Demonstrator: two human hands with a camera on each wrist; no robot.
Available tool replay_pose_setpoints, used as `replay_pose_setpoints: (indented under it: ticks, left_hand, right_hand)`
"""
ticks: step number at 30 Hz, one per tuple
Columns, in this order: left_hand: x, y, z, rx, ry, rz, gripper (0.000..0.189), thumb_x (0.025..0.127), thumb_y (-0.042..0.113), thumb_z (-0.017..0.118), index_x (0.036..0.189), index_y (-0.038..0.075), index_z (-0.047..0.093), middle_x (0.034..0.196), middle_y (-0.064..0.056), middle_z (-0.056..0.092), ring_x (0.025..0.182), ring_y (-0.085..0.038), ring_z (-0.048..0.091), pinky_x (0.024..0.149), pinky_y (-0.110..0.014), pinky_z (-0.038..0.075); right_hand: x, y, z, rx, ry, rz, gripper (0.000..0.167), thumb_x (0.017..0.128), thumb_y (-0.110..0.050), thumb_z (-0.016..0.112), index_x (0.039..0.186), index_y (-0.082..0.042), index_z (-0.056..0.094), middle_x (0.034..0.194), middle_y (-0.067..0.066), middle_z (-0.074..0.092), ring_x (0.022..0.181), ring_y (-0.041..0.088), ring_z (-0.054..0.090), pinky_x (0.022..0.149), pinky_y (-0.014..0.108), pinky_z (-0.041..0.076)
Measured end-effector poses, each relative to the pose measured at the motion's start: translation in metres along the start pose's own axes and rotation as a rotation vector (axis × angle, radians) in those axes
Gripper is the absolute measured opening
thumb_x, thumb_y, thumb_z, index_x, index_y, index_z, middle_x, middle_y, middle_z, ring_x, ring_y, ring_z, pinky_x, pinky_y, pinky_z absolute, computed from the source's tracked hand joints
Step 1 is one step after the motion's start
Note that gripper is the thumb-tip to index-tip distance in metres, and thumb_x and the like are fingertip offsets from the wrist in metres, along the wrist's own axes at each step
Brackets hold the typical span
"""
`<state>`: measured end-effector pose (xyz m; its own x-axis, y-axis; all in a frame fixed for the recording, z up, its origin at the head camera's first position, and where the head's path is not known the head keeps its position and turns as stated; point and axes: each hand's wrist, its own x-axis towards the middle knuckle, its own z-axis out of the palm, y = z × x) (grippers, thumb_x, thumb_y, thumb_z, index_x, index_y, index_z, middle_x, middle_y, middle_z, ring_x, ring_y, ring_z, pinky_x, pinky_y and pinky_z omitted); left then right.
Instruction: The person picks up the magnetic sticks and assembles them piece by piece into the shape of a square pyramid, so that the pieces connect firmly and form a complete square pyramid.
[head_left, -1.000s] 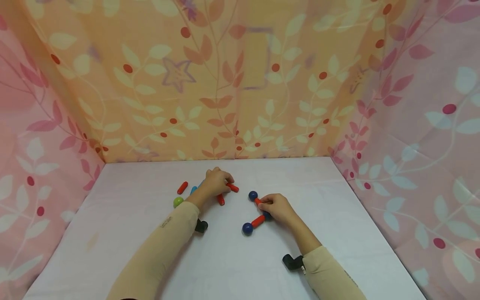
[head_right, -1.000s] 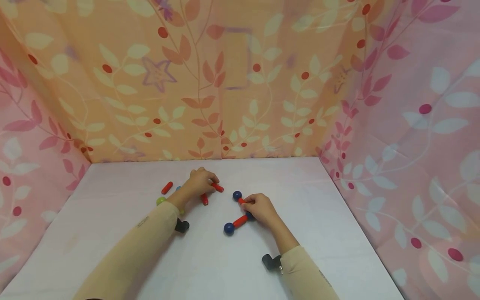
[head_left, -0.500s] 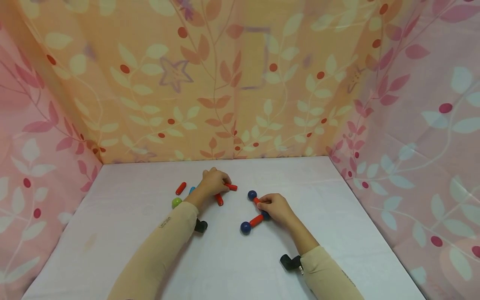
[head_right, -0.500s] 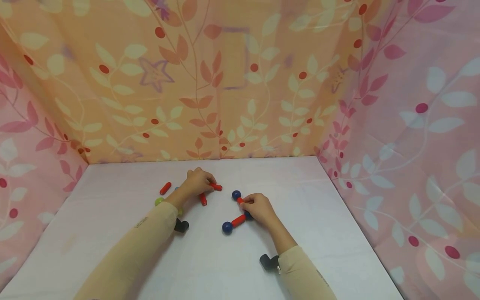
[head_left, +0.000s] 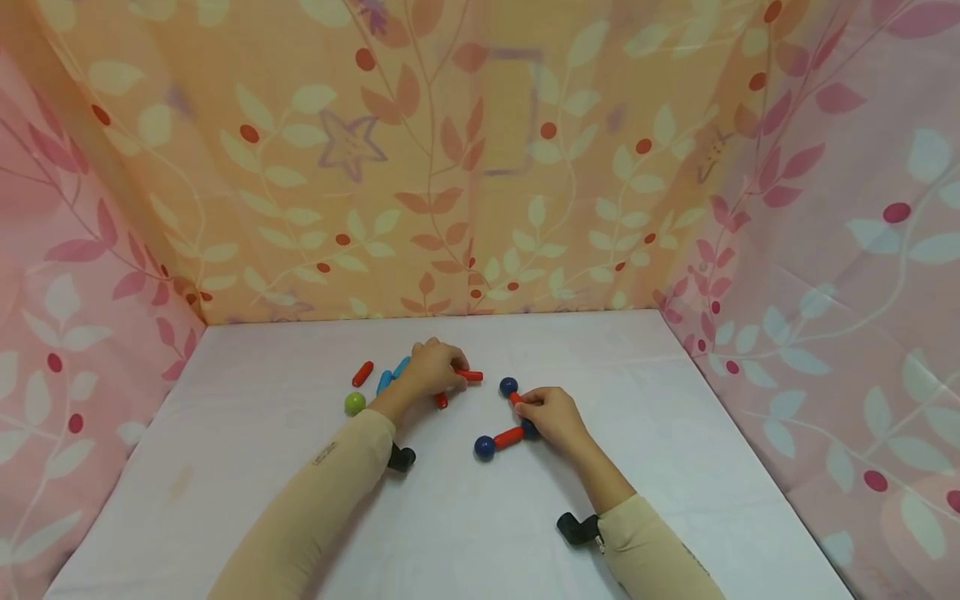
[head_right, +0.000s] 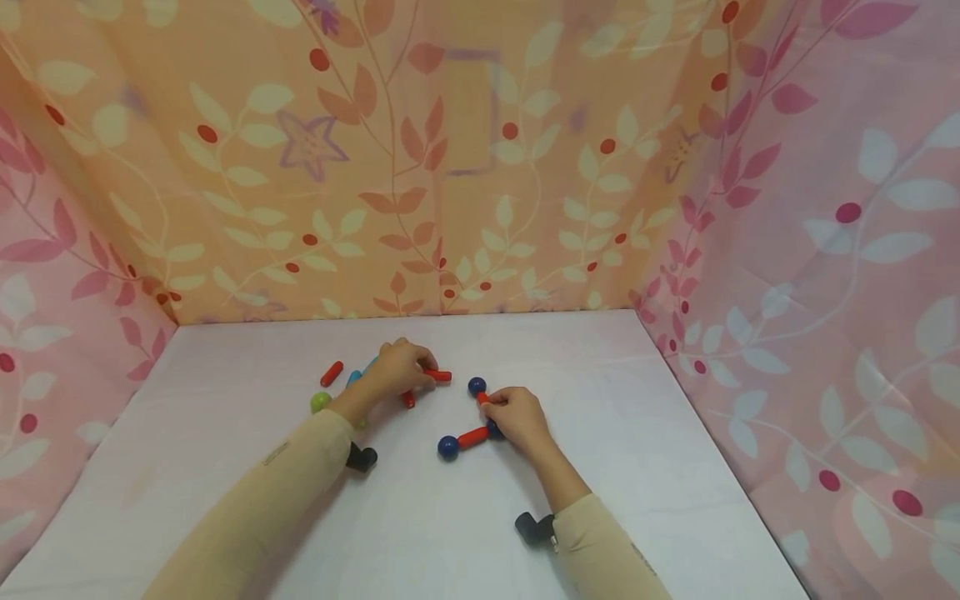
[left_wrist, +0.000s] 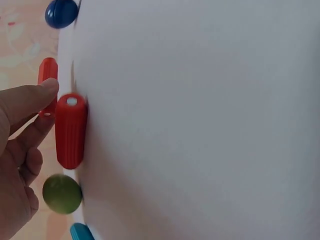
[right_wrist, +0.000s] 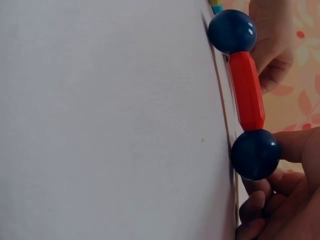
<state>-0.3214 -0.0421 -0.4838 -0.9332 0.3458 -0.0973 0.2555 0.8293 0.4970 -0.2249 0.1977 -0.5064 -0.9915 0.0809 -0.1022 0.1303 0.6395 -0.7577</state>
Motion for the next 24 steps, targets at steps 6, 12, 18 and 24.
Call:
replay_pose_setpoints:
  ticks: [6,12,18,24]
  left_hand:
    - [-0.007,0.005,0.008,-0.007,-0.021,0.001,0.017,0.082,0.033,0.088,0.094,0.028,0.076,0.094,0.006,0.063,0.102,-0.023,0.046,0.089,-0.041,0.038]
    - [-0.011,0.008,0.017,0.001,-0.007,0.051,0.017,0.080,0.036,0.089,0.092,0.030,0.076,0.088,0.009,0.064,0.098,-0.021,0.048,0.085,-0.039,0.036]
    - [-0.011,0.013,0.025,0.004,0.008,0.067,0.016,0.081,0.036,0.088,0.089,0.029,0.076,0.086,0.010,0.063,0.095,-0.019,0.049,0.086,-0.039,0.036]
    - [-0.011,0.020,0.027,0.007,0.024,0.105,0.018,0.082,0.035,0.087,0.094,0.025,0.078,0.082,0.011,0.065,0.094,-0.017,0.051,0.091,-0.041,0.036]
  right_hand:
    - [-0.004,-0.004,0.003,-0.001,0.017,0.010,0.019,0.090,-0.021,0.076,0.101,-0.005,0.079,0.095,0.004,0.075,0.087,0.019,0.064,0.075,0.032,0.052]
    - [-0.006,-0.006,0.003,-0.012,0.029,0.031,0.019,0.091,-0.023,0.076,0.100,-0.006,0.079,0.095,0.004,0.075,0.089,0.019,0.063,0.081,0.037,0.053]
    - [-0.008,-0.006,0.003,-0.016,0.027,0.032,0.019,0.091,-0.023,0.077,0.100,-0.006,0.080,0.094,0.003,0.075,0.088,0.019,0.064,0.082,0.038,0.053]
    - [-0.010,-0.006,0.002,-0.013,0.028,0.009,0.018,0.090,-0.023,0.077,0.098,-0.006,0.080,0.092,0.002,0.075,0.086,0.018,0.064,0.077,0.035,0.051]
